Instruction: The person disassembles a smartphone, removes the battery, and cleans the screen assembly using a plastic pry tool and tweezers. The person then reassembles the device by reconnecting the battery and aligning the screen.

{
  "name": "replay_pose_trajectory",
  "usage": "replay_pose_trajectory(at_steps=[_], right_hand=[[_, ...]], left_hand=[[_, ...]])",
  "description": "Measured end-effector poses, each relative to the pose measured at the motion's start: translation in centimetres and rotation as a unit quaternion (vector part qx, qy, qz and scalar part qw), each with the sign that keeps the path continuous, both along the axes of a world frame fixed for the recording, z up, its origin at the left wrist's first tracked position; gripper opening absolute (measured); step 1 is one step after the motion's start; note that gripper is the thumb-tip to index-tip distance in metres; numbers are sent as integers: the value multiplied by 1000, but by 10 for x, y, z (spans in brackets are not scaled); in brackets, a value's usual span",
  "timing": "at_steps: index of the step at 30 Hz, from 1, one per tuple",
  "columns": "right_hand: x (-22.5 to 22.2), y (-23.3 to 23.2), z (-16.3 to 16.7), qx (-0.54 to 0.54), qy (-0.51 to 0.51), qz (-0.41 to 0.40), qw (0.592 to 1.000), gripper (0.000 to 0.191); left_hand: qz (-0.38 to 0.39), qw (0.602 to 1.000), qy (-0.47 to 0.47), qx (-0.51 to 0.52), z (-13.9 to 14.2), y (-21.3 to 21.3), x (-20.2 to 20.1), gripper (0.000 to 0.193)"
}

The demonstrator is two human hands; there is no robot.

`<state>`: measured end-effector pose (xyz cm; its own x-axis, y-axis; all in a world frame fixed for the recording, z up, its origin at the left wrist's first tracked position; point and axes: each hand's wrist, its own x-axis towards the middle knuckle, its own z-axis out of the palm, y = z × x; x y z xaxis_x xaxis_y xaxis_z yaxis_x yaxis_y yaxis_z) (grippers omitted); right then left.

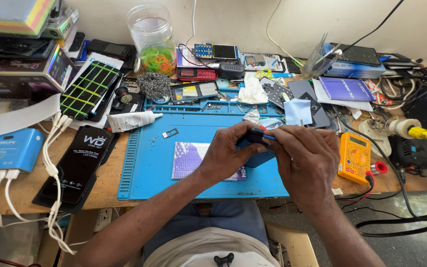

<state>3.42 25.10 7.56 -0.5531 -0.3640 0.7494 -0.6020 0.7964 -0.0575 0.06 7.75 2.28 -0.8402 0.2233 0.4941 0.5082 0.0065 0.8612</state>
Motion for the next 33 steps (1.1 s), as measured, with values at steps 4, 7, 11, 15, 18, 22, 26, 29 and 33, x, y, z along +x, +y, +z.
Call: replay_pose_trajectory(at_steps=[4,7,11,15,18,22,26,29,33], right_hand=[[3,3,-6,-101,-4,27,994,16],[2,4,-19,-226,-49,68,971,16],[-14,16,-42,-277,-154,51,947,20],[-34,26,-69,-220,-332,15,917,41],[-42,34,-82,-116,-363,-21,924,32],[-31,34,-89,-44,-230,-1,972,33],[-8,20,-92,-90,-252,17,963,36],[11,12,-94,-136,-292,3,947,38],[24,11,-101,-194,-326,0,925,42]], left_hand=[[-12,995,66,-76,17,-12,-2,27],[-5,977,122,-174,28,-30,-5,27],[50,920,246,-300,17,-53,1,24],[73,853,360,-371,-20,-59,12,31],[55,833,344,-429,-47,-58,22,34],[36,859,270,-434,-62,-54,33,40],[-21,891,172,-419,-50,-59,35,54],[-65,902,106,-414,-32,-74,23,71],[-45,849,195,-489,-13,-98,-13,104]])
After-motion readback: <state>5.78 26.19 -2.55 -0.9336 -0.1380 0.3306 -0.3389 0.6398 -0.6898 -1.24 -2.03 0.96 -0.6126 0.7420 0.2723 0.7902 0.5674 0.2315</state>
